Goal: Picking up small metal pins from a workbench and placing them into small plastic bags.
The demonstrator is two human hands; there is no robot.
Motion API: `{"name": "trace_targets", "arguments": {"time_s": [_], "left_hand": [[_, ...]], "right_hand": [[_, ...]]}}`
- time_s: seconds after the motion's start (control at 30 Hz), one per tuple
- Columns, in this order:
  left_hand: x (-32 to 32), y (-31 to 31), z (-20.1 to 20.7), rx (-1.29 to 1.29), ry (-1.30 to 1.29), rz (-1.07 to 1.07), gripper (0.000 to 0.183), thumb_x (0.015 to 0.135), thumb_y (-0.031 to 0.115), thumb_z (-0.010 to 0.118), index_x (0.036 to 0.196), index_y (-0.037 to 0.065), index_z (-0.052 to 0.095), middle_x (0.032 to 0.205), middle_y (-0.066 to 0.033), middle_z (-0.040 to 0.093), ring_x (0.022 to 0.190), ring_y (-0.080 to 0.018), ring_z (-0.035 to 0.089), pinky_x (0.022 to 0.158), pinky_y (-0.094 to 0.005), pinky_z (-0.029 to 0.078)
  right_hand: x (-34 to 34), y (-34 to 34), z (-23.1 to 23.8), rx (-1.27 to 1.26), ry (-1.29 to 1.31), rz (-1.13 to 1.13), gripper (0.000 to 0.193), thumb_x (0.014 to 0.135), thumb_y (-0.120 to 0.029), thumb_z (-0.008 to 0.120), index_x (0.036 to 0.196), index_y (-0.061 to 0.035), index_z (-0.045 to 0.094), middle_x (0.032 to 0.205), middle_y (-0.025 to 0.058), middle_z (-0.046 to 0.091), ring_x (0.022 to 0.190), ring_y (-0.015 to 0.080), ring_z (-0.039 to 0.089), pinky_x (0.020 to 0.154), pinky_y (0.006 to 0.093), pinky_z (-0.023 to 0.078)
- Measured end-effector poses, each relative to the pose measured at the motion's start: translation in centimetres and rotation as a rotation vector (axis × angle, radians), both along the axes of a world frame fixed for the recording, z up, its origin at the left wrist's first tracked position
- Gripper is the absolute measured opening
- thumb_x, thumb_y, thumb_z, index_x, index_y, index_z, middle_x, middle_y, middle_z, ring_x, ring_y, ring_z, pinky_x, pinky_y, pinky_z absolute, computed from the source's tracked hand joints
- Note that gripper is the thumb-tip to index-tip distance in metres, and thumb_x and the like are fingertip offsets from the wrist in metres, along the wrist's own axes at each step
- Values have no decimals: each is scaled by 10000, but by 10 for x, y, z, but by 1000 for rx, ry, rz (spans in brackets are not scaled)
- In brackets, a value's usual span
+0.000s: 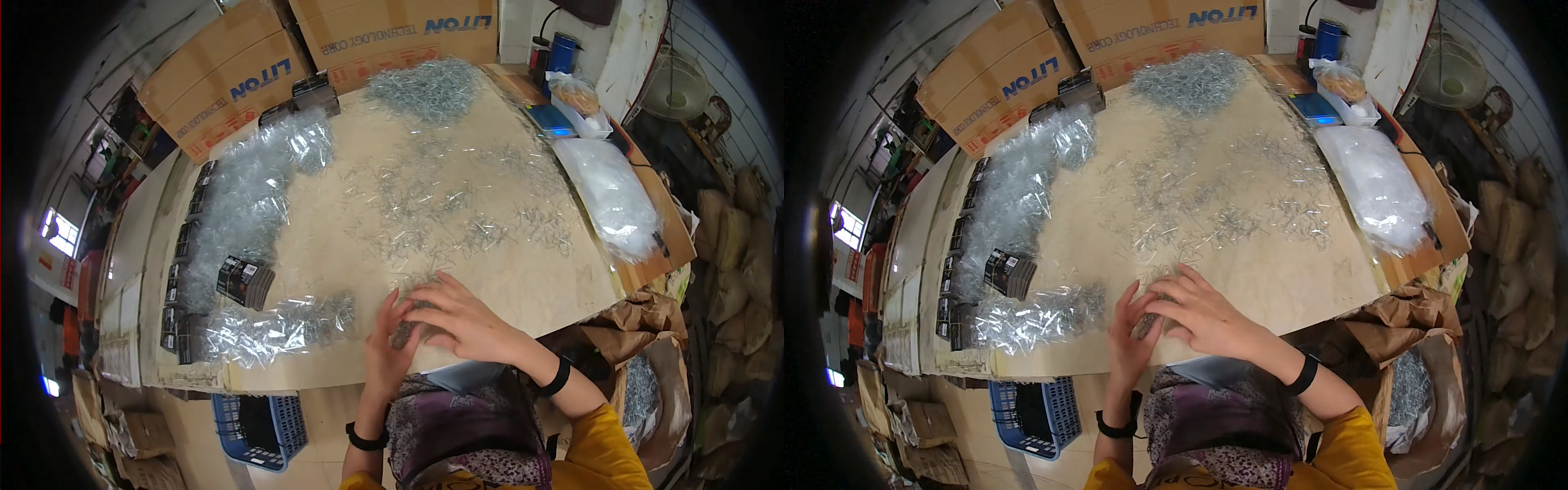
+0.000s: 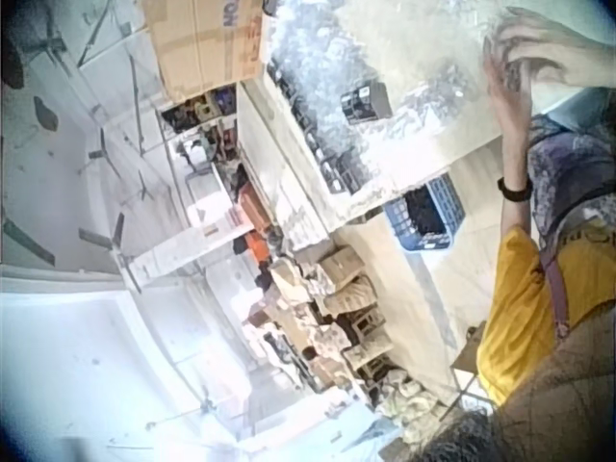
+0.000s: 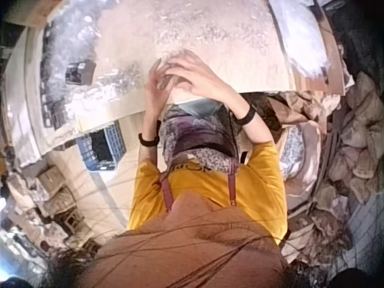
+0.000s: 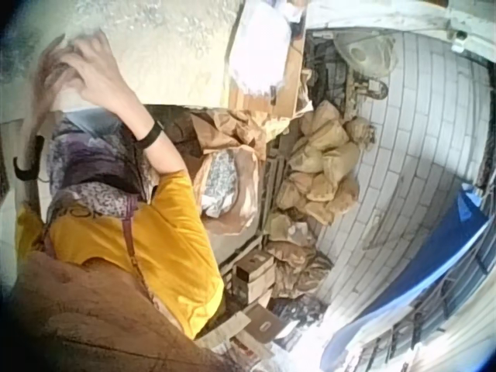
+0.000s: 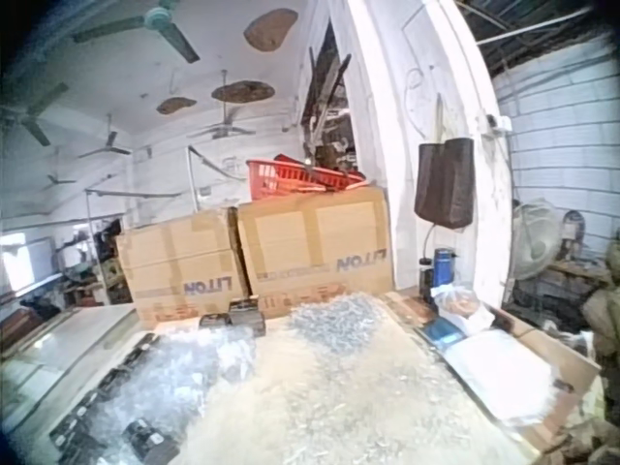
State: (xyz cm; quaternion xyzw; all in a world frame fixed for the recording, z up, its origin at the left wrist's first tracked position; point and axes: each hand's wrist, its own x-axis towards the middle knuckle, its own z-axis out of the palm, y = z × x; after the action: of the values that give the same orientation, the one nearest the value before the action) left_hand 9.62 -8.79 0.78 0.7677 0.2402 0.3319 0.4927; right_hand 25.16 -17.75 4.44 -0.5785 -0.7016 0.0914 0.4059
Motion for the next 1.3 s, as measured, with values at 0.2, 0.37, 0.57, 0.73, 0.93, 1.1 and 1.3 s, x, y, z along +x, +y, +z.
{"name": "trace_targets", "arguments": {"time_s": [0.2,0.37,0.57,0.73,0.93,1.1,1.3], "left_hand": [[-4,11,1,-139,-101,-134,598,799,-1,720,1333,34,453,1194,-140,613,1106,-214,600,954,-330,480],[-8,14,15,-166,-4,-14,472,798,-22,719,1230,2,531,1120,-91,629,995,-162,628,872,-279,508],[-12,26,-5,-356,-106,123,340,801,-62,697,1116,-1,585,951,-59,655,881,-100,613,748,-222,500],[-16,25,-6,-327,-138,238,367,797,-66,697,1136,2,573,943,-59,657,854,-98,614,738,-218,501],[-5,6,0,-51,39,253,493,759,-16,739,1212,31,549,870,-61,680,692,-76,593,640,-215,495],[-4,-2,7,167,73,251,525,762,10,747,1243,65,544,818,-49,683,644,-90,582,574,-220,462],[-6,-1,1,69,77,237,563,755,16,752,1271,79,535,800,-69,676,636,-112,589,616,-252,499]], "right_hand": [[5,12,-15,-4,56,-162,101,803,-116,643,893,-69,638,931,84,637,965,261,579,902,396,420],[2,21,-6,-144,318,-321,113,851,-135,637,889,-35,673,865,106,654,829,287,587,830,354,433],[31,26,-12,104,-78,-599,253,863,-224,608,1062,-69,636,1112,143,622,1085,322,539,942,456,387],[39,11,-25,-128,-379,-605,317,832,-227,650,1123,-104,626,1240,123,559,1166,320,486,989,492,333],[-14,24,12,242,41,-161,225,782,-113,661,1007,-122,650,1132,60,539,1094,248,492,938,446,324],[-22,28,9,202,-98,-130,184,788,-107,662,970,-132,652,1121,64,537,1113,251,478,912,422,310],[-14,20,15,149,-37,-253,184,777,-111,672,954,-114,624,1076,60,513,1086,234,472,923,425,295]]}}
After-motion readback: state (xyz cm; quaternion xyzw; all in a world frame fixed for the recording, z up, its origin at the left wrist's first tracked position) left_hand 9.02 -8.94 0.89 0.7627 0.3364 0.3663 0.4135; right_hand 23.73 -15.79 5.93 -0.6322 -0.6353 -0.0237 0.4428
